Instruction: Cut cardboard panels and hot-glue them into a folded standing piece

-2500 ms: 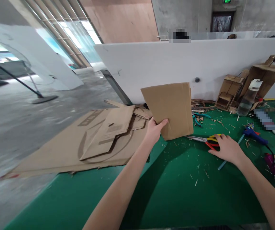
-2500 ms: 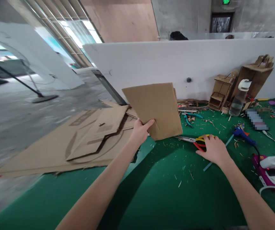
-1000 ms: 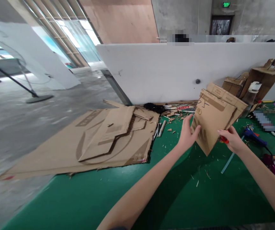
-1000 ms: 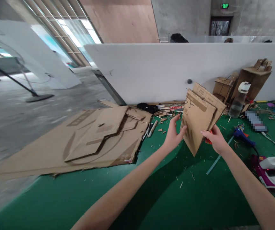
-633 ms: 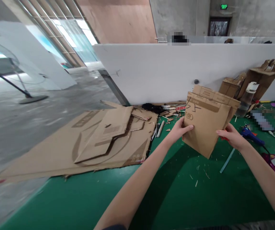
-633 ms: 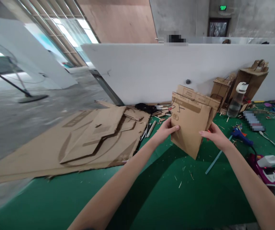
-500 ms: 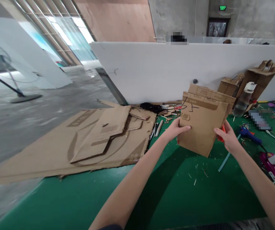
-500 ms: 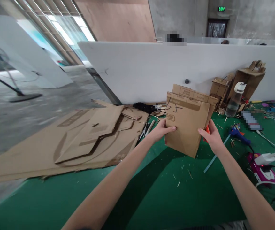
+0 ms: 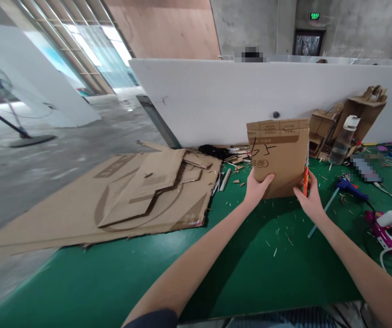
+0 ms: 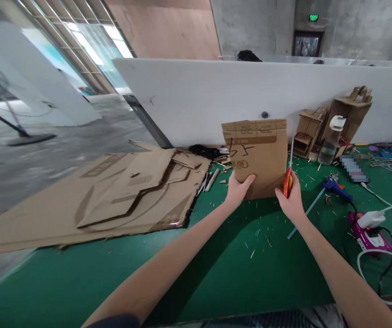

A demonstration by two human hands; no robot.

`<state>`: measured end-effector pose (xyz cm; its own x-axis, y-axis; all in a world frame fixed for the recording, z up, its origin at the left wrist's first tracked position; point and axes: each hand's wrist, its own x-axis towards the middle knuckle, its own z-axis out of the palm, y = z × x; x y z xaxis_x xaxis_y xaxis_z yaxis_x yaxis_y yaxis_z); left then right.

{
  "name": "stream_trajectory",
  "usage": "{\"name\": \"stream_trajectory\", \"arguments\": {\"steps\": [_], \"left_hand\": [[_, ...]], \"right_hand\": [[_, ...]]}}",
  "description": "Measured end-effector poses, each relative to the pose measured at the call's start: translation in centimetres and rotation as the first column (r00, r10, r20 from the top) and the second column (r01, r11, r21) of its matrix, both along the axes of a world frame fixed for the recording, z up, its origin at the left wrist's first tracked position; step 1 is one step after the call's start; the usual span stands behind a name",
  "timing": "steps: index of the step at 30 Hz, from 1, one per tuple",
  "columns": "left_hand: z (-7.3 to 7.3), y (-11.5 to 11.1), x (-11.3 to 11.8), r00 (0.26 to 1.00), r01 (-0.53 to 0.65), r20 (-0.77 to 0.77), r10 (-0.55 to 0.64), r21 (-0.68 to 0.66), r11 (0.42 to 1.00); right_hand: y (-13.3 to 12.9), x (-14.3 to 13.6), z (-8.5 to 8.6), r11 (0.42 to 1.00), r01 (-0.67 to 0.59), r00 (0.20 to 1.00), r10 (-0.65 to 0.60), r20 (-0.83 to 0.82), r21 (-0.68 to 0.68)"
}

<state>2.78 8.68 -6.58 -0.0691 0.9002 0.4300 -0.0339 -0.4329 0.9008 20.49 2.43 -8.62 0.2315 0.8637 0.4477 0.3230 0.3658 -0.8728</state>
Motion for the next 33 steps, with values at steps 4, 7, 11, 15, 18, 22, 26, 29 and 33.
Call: {"name": "stream_trajectory", "arguments": {"steps": [4,7,11,15,18,22,26,29,33], "left_hand": [[-0.2,0.1,-0.1,0.998,0.058,0.015,-0.057,-0.052,0.997],[0.1,0.5,-0.7,0.979,0.205,0.031,-0.203,-0.146,0.968],[0.4,1.5,-1.6,0.962,0.271,0.04,-0.268,-0.187,0.944],[0.3,1.9,-2.0,0.958,0.285,0.067,-0.278,-0.174,0.943],[0.0,1.9,-1.9,0.958,0.285,0.102,-0.269,-0.195,0.939],[-0.7,2.1,-2.0,0.953,0.289,0.146,-0.264,-0.195,0.937],[-1.2,2.5,-2.0,0.943,0.318,0.172,-0.286,-0.208,0.925],[-1.0,2.7,-2.2,0.93,0.36,0.164,-0.329,-0.234,0.903],[0.9,3.3,-3.7,0.938,0.345,0.139,-0.318,-0.256,0.903]], "right_hand": [[0.6,-0.1,-1.1,0.992,0.108,0.99,-0.114,0.08,0.07],[0.8,-0.1,-1.4,0.988,0.133,0.985,-0.141,0.102,0.08],[0.6,-0.1,-1.1,0.993,0.102,0.992,-0.106,0.065,0.06],[0.2,0.1,-0.4,0.998,0.056,0.998,-0.056,0.019,0.017],[0.1,0.6,-0.2,0.998,-0.003,0.978,-0.009,-0.208,-0.061],[0.2,1.1,0.0,0.986,-0.113,0.8,0.016,-0.6,-0.125],[0.1,0.8,0.7,0.978,-0.161,0.675,0.013,-0.738,-0.131],[-0.1,0.6,1.0,0.956,-0.262,0.622,0.064,-0.781,-0.13],[0.0,1.3,1.2,0.95,-0.261,0.7,0.064,-0.711,-0.172]]}}
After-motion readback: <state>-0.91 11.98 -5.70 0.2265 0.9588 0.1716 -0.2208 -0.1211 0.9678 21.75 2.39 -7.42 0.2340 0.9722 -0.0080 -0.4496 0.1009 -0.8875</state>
